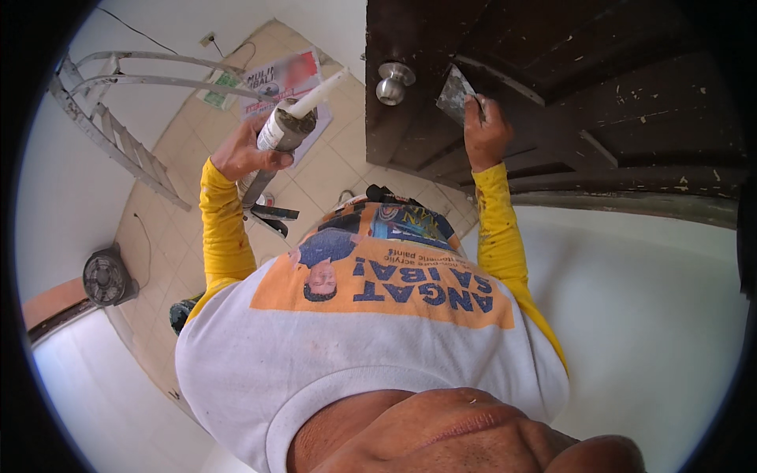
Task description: The person applies white caulk to the edge of a wooden door using a caulking gun and smooths it with a putty knife. The person repeatedly applies caulk and wipes the door edge, working around the door handle area.
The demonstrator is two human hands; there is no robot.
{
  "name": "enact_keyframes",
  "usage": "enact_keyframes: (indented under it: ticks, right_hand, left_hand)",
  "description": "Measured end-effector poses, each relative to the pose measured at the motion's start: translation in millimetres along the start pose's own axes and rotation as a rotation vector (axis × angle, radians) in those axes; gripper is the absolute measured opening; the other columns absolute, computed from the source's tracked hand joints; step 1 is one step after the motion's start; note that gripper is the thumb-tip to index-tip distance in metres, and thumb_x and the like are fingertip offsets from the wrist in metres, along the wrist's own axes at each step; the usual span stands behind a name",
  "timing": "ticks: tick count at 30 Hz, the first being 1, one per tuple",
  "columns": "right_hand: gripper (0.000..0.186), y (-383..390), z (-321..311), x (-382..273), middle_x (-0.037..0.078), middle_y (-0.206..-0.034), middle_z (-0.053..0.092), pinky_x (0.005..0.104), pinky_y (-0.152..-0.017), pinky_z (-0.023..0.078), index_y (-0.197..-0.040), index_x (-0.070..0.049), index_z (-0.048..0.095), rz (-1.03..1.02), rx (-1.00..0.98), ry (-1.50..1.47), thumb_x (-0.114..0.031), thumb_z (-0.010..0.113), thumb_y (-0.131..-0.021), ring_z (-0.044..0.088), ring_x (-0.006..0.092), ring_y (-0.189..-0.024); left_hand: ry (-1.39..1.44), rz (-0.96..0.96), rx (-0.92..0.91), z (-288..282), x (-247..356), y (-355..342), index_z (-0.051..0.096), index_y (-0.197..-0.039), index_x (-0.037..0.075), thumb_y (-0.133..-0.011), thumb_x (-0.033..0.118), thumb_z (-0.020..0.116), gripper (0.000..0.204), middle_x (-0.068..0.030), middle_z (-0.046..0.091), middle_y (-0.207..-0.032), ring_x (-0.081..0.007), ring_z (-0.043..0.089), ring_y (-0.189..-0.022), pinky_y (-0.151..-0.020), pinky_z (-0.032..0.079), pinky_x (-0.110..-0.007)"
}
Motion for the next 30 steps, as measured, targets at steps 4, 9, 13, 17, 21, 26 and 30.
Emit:
enact_keyframes:
  ticks: [4,9,13,17,21,26,30]
  right_hand:
    - [0.022,17,1,-7,0.012,-0.088,0.065,0.0316,-0.071,0.051,-0.102,0.001,0.062,0.293,-0.137,-0.517,-0.021,0.063,-0.1,0.064,0.0221,-0.076]
    - [0.028,28,47,-64,0.015,-0.116,0.06,0.0326,-0.091,0.05,-0.126,0.002,0.057,0.032,-0.234,-0.758,-0.014,0.057,-0.103,0.061,0.0218,-0.103]
    - [0.038,30,102,-132,0.016,-0.127,0.06,0.0336,-0.103,0.047,-0.137,0.001,0.056,1.177,-0.535,-1.735,-0.008,0.059,-0.1,0.06,0.0229,-0.116]
    - [0.048,35,123,-129,0.008,-0.128,0.059,0.0301,-0.105,0.043,-0.144,0.001,0.046,0.471,-0.635,-1.521,-0.011,0.06,-0.1,0.056,0.0166,-0.118]
    - [0.037,22,118,-149,0.0,-0.115,0.059,0.0254,-0.093,0.044,-0.138,0.0,0.051,0.727,-0.858,-1.828,-0.011,0.056,-0.103,0.053,0.0074,-0.102]
    - [0.056,11,122,-126,0.029,-0.141,0.052,0.0417,-0.103,0.047,-0.139,-0.001,0.053,-0.433,-0.448,-0.927,-0.006,0.07,-0.085,0.054,0.0416,-0.128]
    - [0.086,8,90,-157,0.031,-0.153,0.036,0.047,-0.106,0.046,-0.152,-0.003,0.037,-0.49,-0.405,-0.92,0.0,0.077,-0.076,0.047,0.0418,-0.135]
  left_hand:
    - [0.045,0.336,0.195,-56,-33,10,0.048,-0.137,-0.001,-0.08,0.036,0.08,0.075,-0.0096,0.064,-0.096,-0.0178,0.065,-0.08,-0.07,0.055,-0.032]
    - [0.68,0.768,0.101,-94,-7,20,0.025,-0.151,0.002,-0.092,0.045,0.061,0.082,-0.019,0.059,-0.105,-0.0329,0.066,-0.089,-0.083,0.057,-0.044]
    - [0.898,0.863,0.109,-100,-13,24,0.031,-0.15,0.005,-0.095,0.051,0.054,0.075,-0.0181,0.058,-0.104,-0.0341,0.065,-0.091,-0.088,0.055,-0.051]
    - [0.935,0.811,0.149,-94,-31,7,0.039,-0.147,0.009,-0.096,0.054,0.053,0.069,-0.0171,0.061,-0.108,-0.033,0.065,-0.091,-0.083,0.055,-0.049]
    - [0.909,0.845,0.125,-97,-25,9,0.041,-0.145,0.009,-0.096,0.055,0.052,0.068,-0.0147,0.059,-0.107,-0.032,0.066,-0.095,-0.085,0.058,-0.051]
    - [1.067,0.835,0.298,-99,-15,1,0.048,-0.136,0.012,-0.093,0.056,0.057,0.062,-0.0126,0.063,-0.097,-0.0293,0.067,-0.084,-0.078,0.059,-0.048]
    - [1.163,0.818,0.405,-83,-11,-2,0.05,-0.13,0.013,-0.091,0.053,0.061,0.056,-0.013,0.064,-0.091,-0.0286,0.068,-0.072,-0.069,0.061,-0.047]
Point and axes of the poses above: each hand's wrist, its own y-axis away from the middle knuckle, its own z-axis out of the palm, x = y × z, the point moved 4 cm from there along -y, towards the middle knuckle
